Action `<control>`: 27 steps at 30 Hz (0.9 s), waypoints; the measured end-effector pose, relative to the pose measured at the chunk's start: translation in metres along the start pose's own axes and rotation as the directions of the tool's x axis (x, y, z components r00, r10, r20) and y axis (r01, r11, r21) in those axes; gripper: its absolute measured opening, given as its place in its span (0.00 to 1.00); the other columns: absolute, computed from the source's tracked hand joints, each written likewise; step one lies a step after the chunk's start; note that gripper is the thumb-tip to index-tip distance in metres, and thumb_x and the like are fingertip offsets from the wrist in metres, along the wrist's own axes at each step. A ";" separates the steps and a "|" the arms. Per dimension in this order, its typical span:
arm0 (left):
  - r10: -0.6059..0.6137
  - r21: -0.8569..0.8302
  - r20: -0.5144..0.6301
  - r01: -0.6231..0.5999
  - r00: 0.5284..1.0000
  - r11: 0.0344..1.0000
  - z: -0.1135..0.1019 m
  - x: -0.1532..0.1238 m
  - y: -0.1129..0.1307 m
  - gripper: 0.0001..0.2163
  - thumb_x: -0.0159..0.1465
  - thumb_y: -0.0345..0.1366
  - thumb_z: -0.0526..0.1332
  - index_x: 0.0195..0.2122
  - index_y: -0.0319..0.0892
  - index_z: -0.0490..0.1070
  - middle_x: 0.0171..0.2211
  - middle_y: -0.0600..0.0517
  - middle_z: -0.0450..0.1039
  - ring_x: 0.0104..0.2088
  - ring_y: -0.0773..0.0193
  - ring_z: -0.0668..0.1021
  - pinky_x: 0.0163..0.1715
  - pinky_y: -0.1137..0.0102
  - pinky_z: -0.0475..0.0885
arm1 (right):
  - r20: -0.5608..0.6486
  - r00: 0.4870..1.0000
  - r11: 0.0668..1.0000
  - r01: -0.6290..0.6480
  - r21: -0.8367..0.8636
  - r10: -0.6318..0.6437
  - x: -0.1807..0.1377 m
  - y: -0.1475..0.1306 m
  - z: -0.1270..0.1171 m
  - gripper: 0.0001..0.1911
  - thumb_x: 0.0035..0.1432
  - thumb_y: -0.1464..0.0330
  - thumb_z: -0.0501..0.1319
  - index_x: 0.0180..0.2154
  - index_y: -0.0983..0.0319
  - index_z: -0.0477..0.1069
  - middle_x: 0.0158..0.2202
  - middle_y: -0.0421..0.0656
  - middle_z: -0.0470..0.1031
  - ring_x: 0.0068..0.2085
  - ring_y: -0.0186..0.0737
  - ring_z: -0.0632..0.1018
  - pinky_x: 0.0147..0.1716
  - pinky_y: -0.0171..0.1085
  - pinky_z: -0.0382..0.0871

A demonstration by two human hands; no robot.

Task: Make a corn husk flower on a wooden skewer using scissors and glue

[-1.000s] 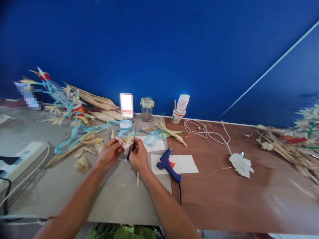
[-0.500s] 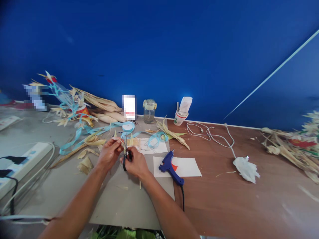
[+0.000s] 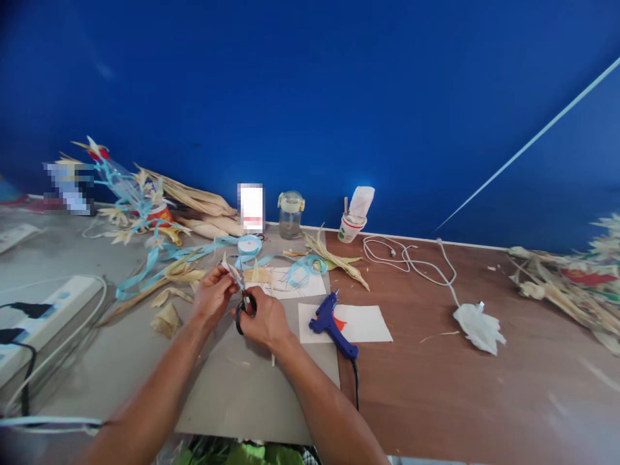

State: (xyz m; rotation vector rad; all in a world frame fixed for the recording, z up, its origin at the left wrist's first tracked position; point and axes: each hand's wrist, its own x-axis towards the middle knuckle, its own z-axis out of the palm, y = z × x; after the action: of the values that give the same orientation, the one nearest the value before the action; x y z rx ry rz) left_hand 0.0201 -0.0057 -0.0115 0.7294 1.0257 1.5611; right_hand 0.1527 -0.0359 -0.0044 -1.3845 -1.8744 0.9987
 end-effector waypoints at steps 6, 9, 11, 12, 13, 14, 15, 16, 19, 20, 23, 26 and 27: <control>-0.012 0.022 -0.013 0.012 1.000 1.000 -0.004 0.003 -0.001 0.09 0.47 0.32 0.67 0.25 0.39 0.67 0.21 0.59 0.65 0.18 0.77 0.64 0.19 0.78 0.57 | 0.001 1.000 1.000 0.006 -0.011 -0.006 0.000 0.001 0.000 0.13 0.49 0.65 0.61 0.39 0.59 0.71 0.23 0.37 0.71 0.23 0.34 0.69 0.24 0.31 0.60; -0.022 0.029 -0.011 0.023 1.000 0.999 -0.005 0.003 -0.001 0.09 0.47 0.33 0.68 0.25 0.39 0.68 0.20 0.59 0.65 0.18 0.77 0.64 0.19 0.78 0.58 | -0.001 1.000 1.000 0.021 -0.002 -0.021 0.000 0.002 0.000 0.12 0.50 0.64 0.61 0.39 0.59 0.72 0.23 0.37 0.71 0.24 0.34 0.69 0.24 0.31 0.60; -0.030 0.038 -0.010 0.030 1.000 0.999 -0.005 0.003 -0.001 0.09 0.47 0.33 0.68 0.26 0.39 0.68 0.21 0.59 0.65 0.18 0.77 0.64 0.19 0.78 0.58 | 0.007 1.000 1.000 0.022 0.000 -0.022 0.000 0.003 0.001 0.12 0.50 0.64 0.61 0.38 0.59 0.72 0.23 0.37 0.71 0.24 0.34 0.69 0.24 0.31 0.60; -0.035 0.042 -0.009 0.035 0.999 0.999 -0.004 0.003 0.000 0.09 0.47 0.33 0.68 0.26 0.39 0.68 0.21 0.58 0.65 0.18 0.77 0.64 0.19 0.78 0.58 | 0.010 1.000 1.000 0.019 -0.001 -0.019 0.001 0.003 0.001 0.12 0.50 0.64 0.61 0.38 0.59 0.72 0.24 0.37 0.71 0.24 0.34 0.69 0.24 0.31 0.60; -0.039 0.043 -0.007 0.039 0.999 0.998 -0.004 0.003 0.000 0.09 0.46 0.33 0.68 0.26 0.39 0.68 0.21 0.58 0.66 0.18 0.77 0.64 0.19 0.78 0.58 | 0.013 1.000 1.000 0.015 -0.002 -0.015 0.001 0.003 0.001 0.11 0.50 0.64 0.60 0.37 0.59 0.72 0.23 0.37 0.71 0.24 0.34 0.69 0.24 0.31 0.60; -0.042 0.042 -0.005 0.043 0.999 0.998 -0.004 0.002 0.000 0.09 0.46 0.33 0.68 0.26 0.39 0.68 0.21 0.58 0.66 0.18 0.77 0.64 0.19 0.78 0.58 | 0.014 1.000 1.000 0.012 -0.002 -0.012 0.001 0.003 0.001 0.11 0.50 0.63 0.60 0.37 0.59 0.72 0.23 0.37 0.71 0.24 0.34 0.69 0.24 0.31 0.60; -0.045 0.038 -0.002 0.045 0.999 0.998 -0.004 0.002 0.001 0.09 0.46 0.33 0.68 0.26 0.39 0.69 0.21 0.58 0.66 0.18 0.77 0.64 0.19 0.78 0.58 | 0.016 1.000 1.000 0.010 0.000 -0.010 0.001 0.003 0.001 0.10 0.51 0.63 0.60 0.37 0.59 0.73 0.23 0.37 0.71 0.24 0.34 0.69 0.24 0.30 0.59; -0.046 0.032 0.000 0.046 0.999 0.998 -0.004 0.002 0.001 0.10 0.46 0.33 0.68 0.26 0.39 0.68 0.21 0.58 0.65 0.18 0.77 0.64 0.19 0.78 0.58 | 0.016 1.000 1.000 0.008 0.001 -0.008 0.001 0.003 0.001 0.10 0.51 0.63 0.60 0.36 0.58 0.73 0.23 0.37 0.70 0.24 0.34 0.69 0.24 0.30 0.59; -0.055 0.024 0.007 0.055 0.998 0.998 -0.005 0.002 0.002 0.10 0.46 0.33 0.69 0.25 0.39 0.68 0.21 0.59 0.65 0.18 0.78 0.64 0.19 0.78 0.58 | 0.018 1.000 1.000 0.003 0.006 -0.003 0.001 0.003 0.001 0.10 0.50 0.63 0.61 0.35 0.58 0.73 0.23 0.37 0.70 0.24 0.34 0.68 0.24 0.30 0.59; -0.060 0.022 0.009 0.059 0.998 0.998 -0.005 0.003 0.002 0.10 0.46 0.33 0.69 0.26 0.39 0.68 0.21 0.59 0.65 0.18 0.78 0.64 0.19 0.79 0.58 | 0.018 1.000 1.000 0.001 0.010 -0.001 0.001 0.003 0.001 0.10 0.50 0.63 0.61 0.35 0.59 0.73 0.23 0.37 0.70 0.24 0.33 0.68 0.24 0.30 0.58; -0.077 0.007 0.023 0.077 0.997 0.997 -0.007 0.003 0.003 0.10 0.47 0.34 0.69 0.27 0.39 0.69 0.23 0.58 0.66 0.19 0.78 0.64 0.19 0.78 0.59 | 0.021 1.000 1.000 0.000 0.031 0.000 0.001 0.004 0.001 0.10 0.50 0.63 0.61 0.36 0.59 0.73 0.23 0.37 0.70 0.24 0.33 0.68 0.24 0.30 0.58; -0.095 -0.017 0.038 0.095 0.995 0.995 -0.008 0.003 0.005 0.11 0.46 0.34 0.70 0.27 0.39 0.69 0.23 0.58 0.66 0.19 0.78 0.64 0.20 0.78 0.60 | 0.025 1.000 0.999 0.004 0.043 -0.005 0.002 0.006 0.003 0.10 0.51 0.63 0.61 0.36 0.58 0.74 0.24 0.37 0.71 0.24 0.33 0.68 0.24 0.30 0.58; -0.102 -0.025 0.045 0.103 0.994 0.994 -0.008 0.003 0.005 0.11 0.46 0.34 0.70 0.27 0.39 0.69 0.23 0.58 0.66 0.18 0.78 0.64 0.20 0.78 0.60 | 0.025 1.000 0.999 0.006 0.045 -0.007 0.002 0.006 0.003 0.10 0.51 0.63 0.61 0.36 0.58 0.74 0.24 0.37 0.71 0.24 0.33 0.68 0.24 0.30 0.58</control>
State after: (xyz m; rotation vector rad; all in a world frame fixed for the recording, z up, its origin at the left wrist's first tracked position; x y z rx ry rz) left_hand 0.0104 -0.0054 -0.0106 0.6791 0.9932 1.4623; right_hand 0.1528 -0.0340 -0.0111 -1.3448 -1.8621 1.0533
